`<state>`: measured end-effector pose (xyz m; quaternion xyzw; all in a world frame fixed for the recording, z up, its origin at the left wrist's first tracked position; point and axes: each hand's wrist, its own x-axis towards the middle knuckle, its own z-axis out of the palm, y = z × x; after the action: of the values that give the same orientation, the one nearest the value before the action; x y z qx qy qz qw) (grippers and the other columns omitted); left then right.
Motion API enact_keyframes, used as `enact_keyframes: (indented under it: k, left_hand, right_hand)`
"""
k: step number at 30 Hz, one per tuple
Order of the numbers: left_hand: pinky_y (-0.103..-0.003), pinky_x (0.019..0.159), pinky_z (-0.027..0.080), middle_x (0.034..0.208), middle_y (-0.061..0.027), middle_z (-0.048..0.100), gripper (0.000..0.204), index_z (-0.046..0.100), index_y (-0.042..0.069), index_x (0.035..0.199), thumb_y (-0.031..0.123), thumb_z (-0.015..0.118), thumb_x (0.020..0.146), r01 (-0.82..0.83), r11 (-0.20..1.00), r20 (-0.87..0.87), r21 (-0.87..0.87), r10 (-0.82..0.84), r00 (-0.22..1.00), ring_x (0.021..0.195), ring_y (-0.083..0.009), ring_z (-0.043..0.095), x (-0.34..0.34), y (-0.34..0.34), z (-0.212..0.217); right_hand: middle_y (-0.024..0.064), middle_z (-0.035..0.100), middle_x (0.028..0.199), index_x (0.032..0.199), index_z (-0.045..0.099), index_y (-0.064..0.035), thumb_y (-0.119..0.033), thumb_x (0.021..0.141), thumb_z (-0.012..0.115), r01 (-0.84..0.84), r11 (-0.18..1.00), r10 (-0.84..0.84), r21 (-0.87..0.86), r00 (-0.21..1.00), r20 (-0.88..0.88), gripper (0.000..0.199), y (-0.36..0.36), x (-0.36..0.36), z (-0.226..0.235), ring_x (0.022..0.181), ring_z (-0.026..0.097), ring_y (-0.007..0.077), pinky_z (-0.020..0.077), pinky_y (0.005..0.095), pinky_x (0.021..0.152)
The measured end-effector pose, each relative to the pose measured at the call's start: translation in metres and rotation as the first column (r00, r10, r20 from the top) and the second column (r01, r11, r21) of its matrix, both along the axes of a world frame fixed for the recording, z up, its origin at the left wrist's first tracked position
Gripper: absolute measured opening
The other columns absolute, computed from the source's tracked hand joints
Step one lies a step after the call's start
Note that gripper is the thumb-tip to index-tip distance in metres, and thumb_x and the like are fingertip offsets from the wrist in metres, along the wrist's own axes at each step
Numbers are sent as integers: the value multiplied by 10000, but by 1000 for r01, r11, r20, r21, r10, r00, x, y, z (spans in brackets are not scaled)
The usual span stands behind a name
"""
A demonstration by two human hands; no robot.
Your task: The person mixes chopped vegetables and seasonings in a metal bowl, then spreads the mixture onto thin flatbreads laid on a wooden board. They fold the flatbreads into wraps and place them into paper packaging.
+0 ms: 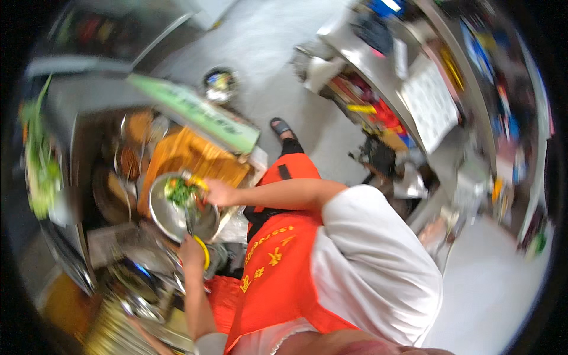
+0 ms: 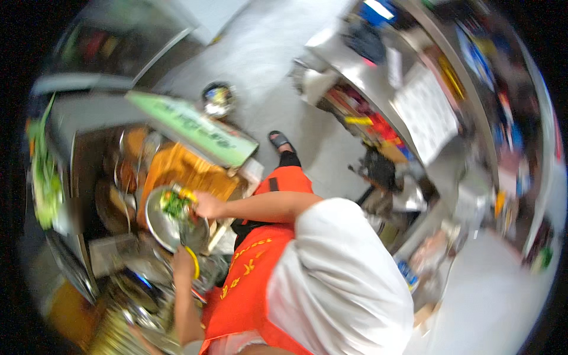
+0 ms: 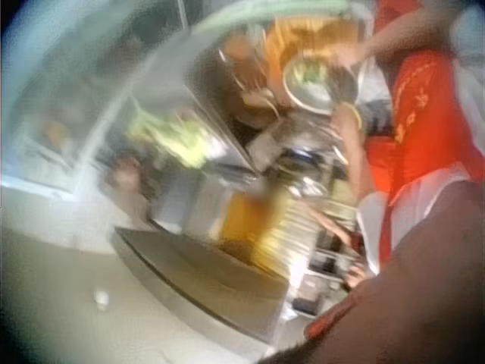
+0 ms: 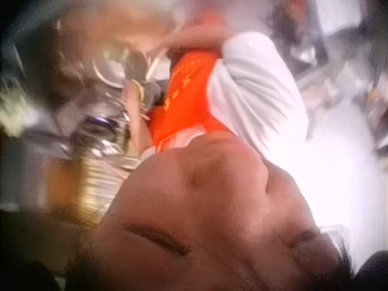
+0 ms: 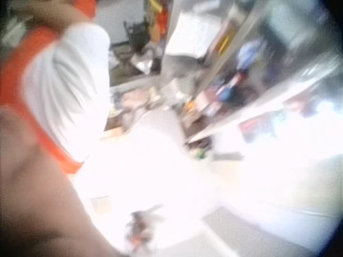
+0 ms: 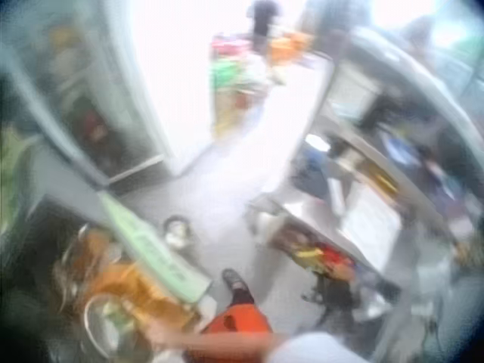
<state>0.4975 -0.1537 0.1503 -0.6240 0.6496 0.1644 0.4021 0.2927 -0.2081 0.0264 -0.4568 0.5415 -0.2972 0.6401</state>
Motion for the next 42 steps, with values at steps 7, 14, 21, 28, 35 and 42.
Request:
enact_keyframes:
  k: [7,14,21,28,35,42]
  left_hand:
    - [-465,741,537,922,-224,689,206,502,12,1114,104,493,929,244,969,-1,31,-244,970,853,-370,680,-3,-11,-14]
    - [-430,644,554,812,-129,706,195,698,86,778,140,528,858,263,960,-11,-95,-265,964,745,-313,699,10,-12,-29]
    - [-415,654,545,872,-172,701,234,581,0,1065,102,532,861,115,986,-52,-117,-122,991,812,-302,706,-5,-9,9]
    - [-421,625,527,893,-130,708,269,552,-17,1092,132,530,870,13,998,-226,-67,-28,974,820,-315,702,16,8,0]
    - [-413,616,537,859,-143,710,278,563,5,1081,126,595,833,195,977,-4,-80,-196,981,835,-292,708,10,19,-30]
    - [-399,633,540,881,-167,704,384,497,-30,1131,122,635,807,76,990,-66,-117,-84,994,835,-290,708,26,7,10]
  right_hand:
    - [248,646,975,1089,581,-48,-245,833,618,74,997,-74,-12,997,-16,325,-11,9,-3,932,617,433,487,492,814]
    - [139,681,907,937,675,-32,-117,770,602,-19,967,62,-252,984,167,201,-12,4,-35,858,644,278,505,389,769]
    - [80,625,917,1070,516,-21,-107,964,550,28,972,-106,235,939,327,141,-17,-13,2,738,643,150,591,299,593]
    - [80,637,1011,1124,510,-46,-130,981,527,-36,963,-16,267,981,192,167,-33,-24,27,778,658,157,590,299,648]
    - [88,621,1049,1151,496,-41,-132,989,513,-109,959,51,262,974,221,187,-32,-18,30,832,657,171,596,311,696]
    - [74,609,1071,1176,495,-54,-137,986,517,-79,956,24,283,981,193,208,-35,-19,22,862,647,165,597,320,711]
